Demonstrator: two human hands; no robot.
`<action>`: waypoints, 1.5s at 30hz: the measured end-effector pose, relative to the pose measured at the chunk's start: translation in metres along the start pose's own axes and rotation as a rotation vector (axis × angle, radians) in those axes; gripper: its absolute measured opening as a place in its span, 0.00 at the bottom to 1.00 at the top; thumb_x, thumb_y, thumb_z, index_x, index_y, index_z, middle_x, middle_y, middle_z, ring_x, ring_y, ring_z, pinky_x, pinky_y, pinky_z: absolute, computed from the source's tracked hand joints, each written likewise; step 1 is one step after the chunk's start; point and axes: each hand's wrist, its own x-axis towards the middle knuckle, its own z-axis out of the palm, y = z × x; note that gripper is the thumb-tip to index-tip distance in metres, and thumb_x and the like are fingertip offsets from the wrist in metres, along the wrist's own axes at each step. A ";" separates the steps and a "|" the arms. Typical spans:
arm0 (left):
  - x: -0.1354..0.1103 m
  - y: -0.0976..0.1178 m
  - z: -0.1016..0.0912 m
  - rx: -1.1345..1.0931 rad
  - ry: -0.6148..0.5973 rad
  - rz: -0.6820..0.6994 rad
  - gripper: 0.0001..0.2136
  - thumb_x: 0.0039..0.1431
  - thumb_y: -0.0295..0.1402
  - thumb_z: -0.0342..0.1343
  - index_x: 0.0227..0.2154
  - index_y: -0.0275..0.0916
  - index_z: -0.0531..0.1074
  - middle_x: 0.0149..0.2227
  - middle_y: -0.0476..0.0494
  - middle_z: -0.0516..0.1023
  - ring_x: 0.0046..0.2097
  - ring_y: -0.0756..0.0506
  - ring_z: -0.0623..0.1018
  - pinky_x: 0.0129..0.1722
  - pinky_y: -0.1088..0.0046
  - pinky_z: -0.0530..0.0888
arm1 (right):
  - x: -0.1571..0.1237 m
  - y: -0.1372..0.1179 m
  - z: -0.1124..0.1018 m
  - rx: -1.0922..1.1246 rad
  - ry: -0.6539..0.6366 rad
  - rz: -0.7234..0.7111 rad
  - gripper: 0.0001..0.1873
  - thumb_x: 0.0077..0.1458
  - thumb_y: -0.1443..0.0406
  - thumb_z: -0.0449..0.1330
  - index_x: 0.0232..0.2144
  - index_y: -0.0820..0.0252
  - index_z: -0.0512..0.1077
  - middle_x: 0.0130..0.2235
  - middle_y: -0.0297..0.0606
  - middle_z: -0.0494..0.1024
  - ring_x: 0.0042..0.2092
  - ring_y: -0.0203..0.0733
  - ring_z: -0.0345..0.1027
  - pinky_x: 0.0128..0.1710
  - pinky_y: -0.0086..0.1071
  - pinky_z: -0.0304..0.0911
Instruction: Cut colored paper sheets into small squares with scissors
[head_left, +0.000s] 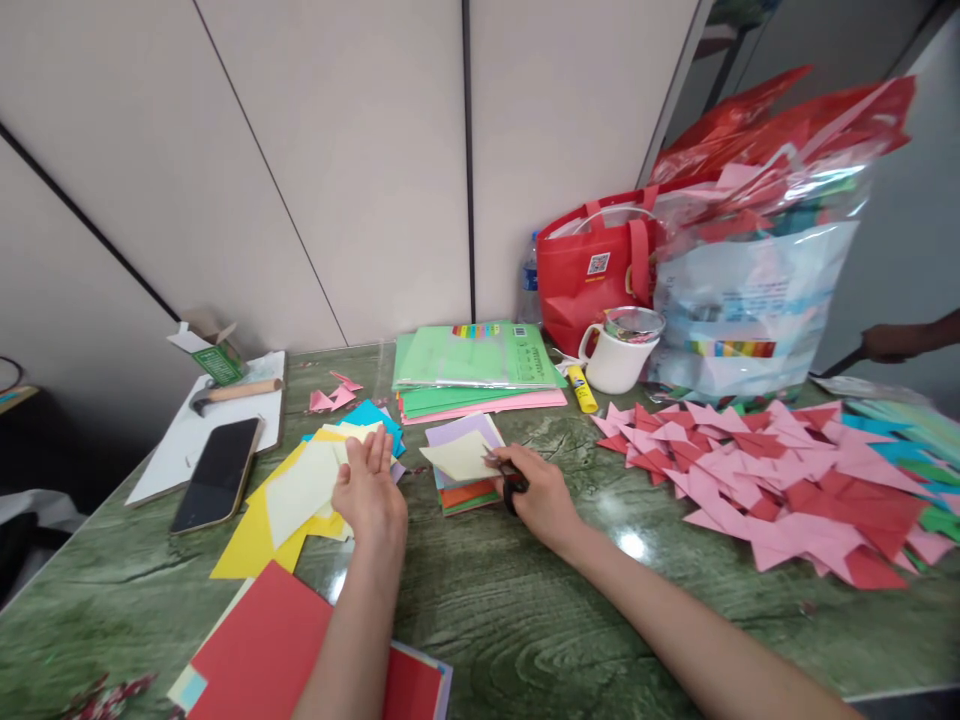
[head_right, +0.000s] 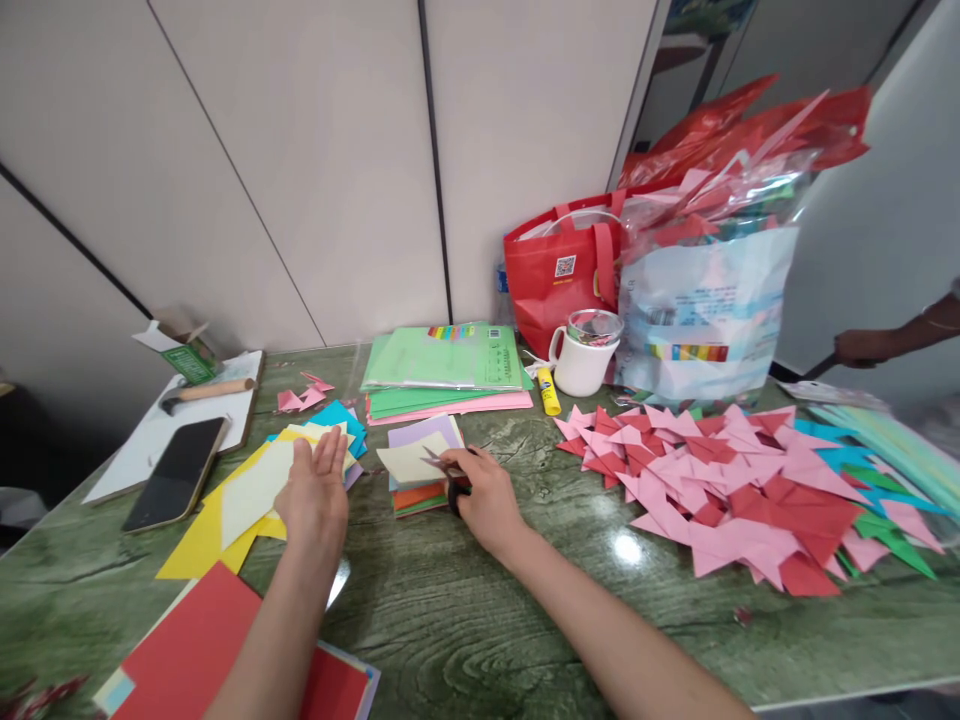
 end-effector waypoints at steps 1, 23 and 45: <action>-0.003 0.000 0.002 0.032 -0.045 -0.035 0.10 0.51 0.36 0.52 0.27 0.35 0.58 0.29 0.39 0.74 0.35 0.43 0.77 0.41 0.60 0.71 | 0.001 -0.002 -0.001 0.033 0.067 0.041 0.11 0.46 0.71 0.55 0.35 0.57 0.68 0.33 0.36 0.75 0.35 0.41 0.69 0.39 0.35 0.62; -0.040 -0.016 0.000 0.745 -0.730 0.344 0.17 0.47 0.33 0.56 0.43 0.42 0.70 0.46 0.43 0.71 0.44 0.45 0.72 0.45 0.66 0.68 | 0.012 -0.021 -0.005 0.607 0.492 0.462 0.16 0.40 0.64 0.63 0.34 0.60 0.67 0.29 0.34 0.74 0.27 0.36 0.66 0.27 0.29 0.62; -0.058 -0.018 0.006 0.609 -0.856 -0.039 0.16 0.38 0.32 0.62 0.34 0.36 0.74 0.34 0.42 0.77 0.40 0.42 0.74 0.42 0.65 0.69 | 0.012 -0.019 -0.006 0.592 0.490 0.426 0.12 0.42 0.61 0.62 0.30 0.61 0.66 0.24 0.32 0.70 0.25 0.34 0.62 0.24 0.27 0.60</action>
